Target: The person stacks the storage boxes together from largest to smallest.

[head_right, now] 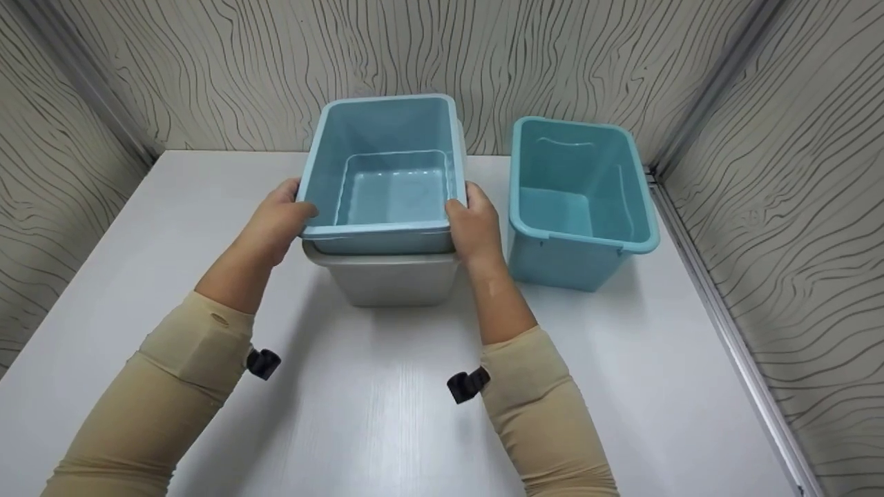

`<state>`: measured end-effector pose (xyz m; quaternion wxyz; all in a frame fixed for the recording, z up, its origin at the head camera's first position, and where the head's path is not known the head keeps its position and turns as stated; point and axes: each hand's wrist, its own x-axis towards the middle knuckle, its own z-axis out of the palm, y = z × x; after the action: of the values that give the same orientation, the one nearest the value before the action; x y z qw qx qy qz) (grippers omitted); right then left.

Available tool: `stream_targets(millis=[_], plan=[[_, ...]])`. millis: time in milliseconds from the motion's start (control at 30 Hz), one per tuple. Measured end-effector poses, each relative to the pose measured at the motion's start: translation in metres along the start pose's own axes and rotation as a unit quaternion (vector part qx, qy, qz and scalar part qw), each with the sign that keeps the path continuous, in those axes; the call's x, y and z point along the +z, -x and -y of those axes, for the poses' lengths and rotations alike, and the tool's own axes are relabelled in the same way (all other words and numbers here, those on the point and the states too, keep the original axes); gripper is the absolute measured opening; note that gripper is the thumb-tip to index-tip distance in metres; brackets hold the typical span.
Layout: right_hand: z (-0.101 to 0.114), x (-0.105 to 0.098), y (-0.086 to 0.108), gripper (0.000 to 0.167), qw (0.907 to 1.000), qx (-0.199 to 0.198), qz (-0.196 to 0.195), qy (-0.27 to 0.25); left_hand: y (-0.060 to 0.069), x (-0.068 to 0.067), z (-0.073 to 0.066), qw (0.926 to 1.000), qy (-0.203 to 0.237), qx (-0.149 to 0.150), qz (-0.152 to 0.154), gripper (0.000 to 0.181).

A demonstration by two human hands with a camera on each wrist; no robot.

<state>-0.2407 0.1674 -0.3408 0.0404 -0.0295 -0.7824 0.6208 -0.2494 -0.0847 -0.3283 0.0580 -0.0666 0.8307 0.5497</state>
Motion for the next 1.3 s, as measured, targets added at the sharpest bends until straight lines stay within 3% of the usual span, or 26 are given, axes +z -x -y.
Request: stream_targets(millis=[167,433,667,833,1000,1300], plan=[[0.000,-0.002,-0.001,0.045,0.9987,0.014,0.015,0.047,-0.002,0.002,0.005,0.9999,-0.012,0.002,0.003,0.057],[-0.002,-0.007,-0.001,0.042,0.9922,0.003,0.004,0.124,-0.005,0.009,0.011,0.9989,-0.022,0.040,-0.004,0.058],[-0.004,-0.009,0.000,0.040,0.9754,-0.008,-0.003,0.220,-0.005,0.012,0.013,0.9988,-0.026,0.043,-0.002,0.057],[-0.006,-0.011,-0.001,0.037,0.9633,-0.024,0.010,0.267,-0.005,0.013,0.013,0.9965,-0.064,0.052,-0.009,0.064],[-0.005,-0.013,-0.002,0.040,0.9581,-0.015,0.019,0.285,-0.006,0.014,0.012,0.9907,-0.116,0.071,-0.010,0.067],[-0.011,-0.011,-0.004,0.037,0.9568,-0.024,0.017,0.289,-0.008,0.016,0.016,0.9873,-0.140,0.074,-0.012,0.064]])
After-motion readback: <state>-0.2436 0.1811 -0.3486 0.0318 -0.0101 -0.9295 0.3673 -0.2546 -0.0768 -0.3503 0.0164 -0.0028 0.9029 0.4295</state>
